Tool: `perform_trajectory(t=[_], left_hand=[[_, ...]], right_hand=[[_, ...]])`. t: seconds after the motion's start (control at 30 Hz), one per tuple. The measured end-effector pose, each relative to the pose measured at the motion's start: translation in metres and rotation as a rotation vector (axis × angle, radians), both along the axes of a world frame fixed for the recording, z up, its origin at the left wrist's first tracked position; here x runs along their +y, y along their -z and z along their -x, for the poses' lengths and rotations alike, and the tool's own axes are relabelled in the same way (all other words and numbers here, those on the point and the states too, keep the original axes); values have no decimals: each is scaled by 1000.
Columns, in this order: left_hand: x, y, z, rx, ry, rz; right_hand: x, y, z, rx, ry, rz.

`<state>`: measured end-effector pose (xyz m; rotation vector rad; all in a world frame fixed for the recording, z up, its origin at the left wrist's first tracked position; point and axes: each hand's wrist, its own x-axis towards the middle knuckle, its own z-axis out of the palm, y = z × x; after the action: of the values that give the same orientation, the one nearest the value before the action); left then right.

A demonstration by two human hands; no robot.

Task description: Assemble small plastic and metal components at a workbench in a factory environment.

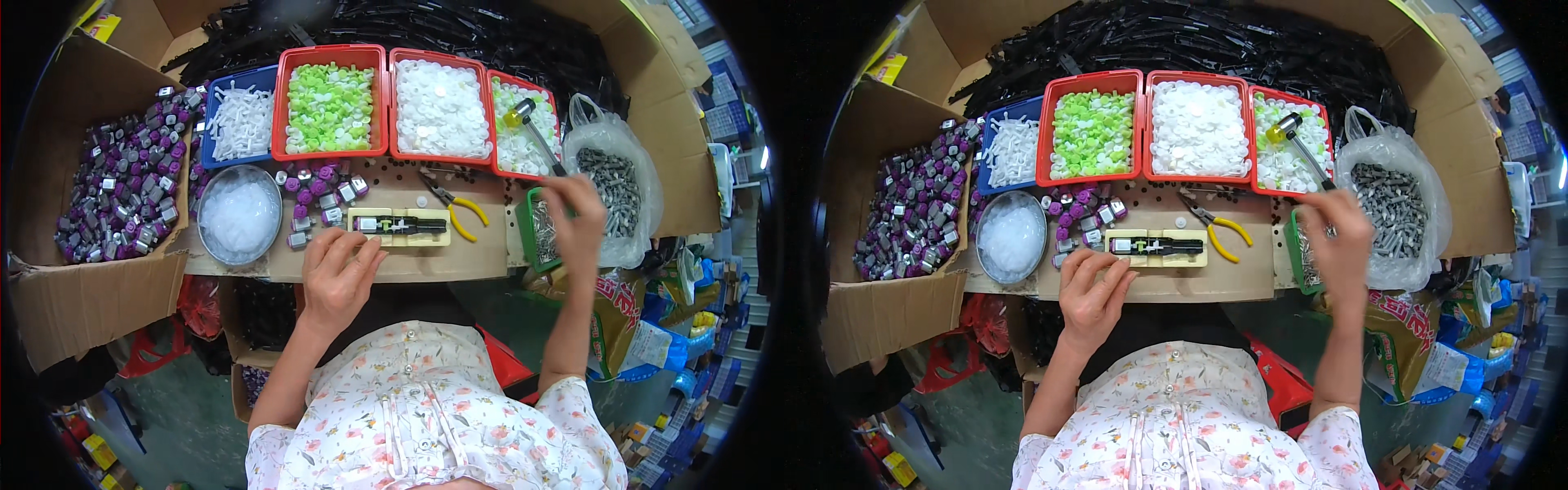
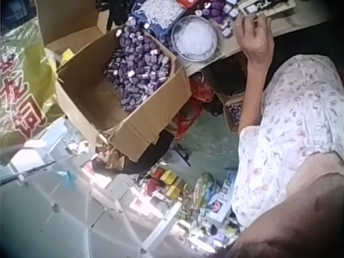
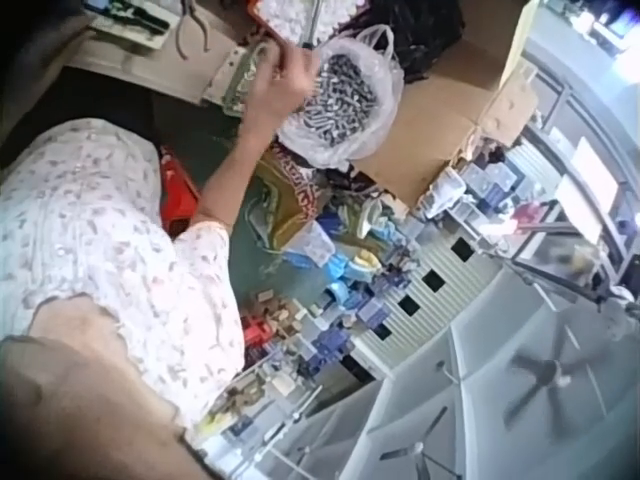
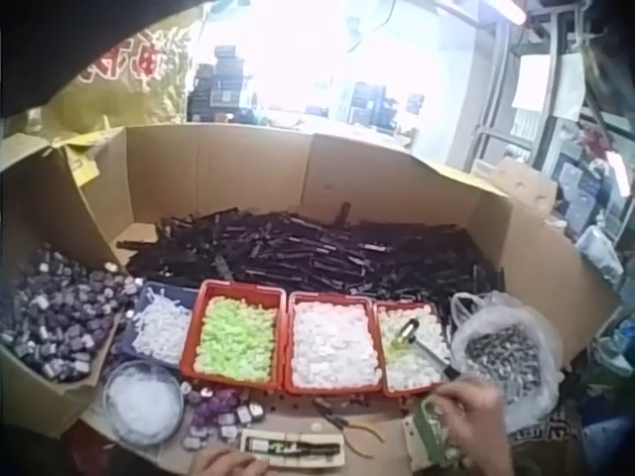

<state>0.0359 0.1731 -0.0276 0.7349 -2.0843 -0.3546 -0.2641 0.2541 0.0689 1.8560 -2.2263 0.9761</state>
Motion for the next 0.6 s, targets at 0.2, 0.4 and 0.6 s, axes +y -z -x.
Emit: perform_trajectory(t=[0.2,0.4,0.6], left_hand=[[-36,-18,-10,-33,-54,6],[-100,-35,-1,-86,-33,14],[-162,-39,20,-290,-75,35]], right_hand=[[82,45,149,341,392,-170],[86,49,168,302,469,-375],[75,60,166,180,455,-219]])
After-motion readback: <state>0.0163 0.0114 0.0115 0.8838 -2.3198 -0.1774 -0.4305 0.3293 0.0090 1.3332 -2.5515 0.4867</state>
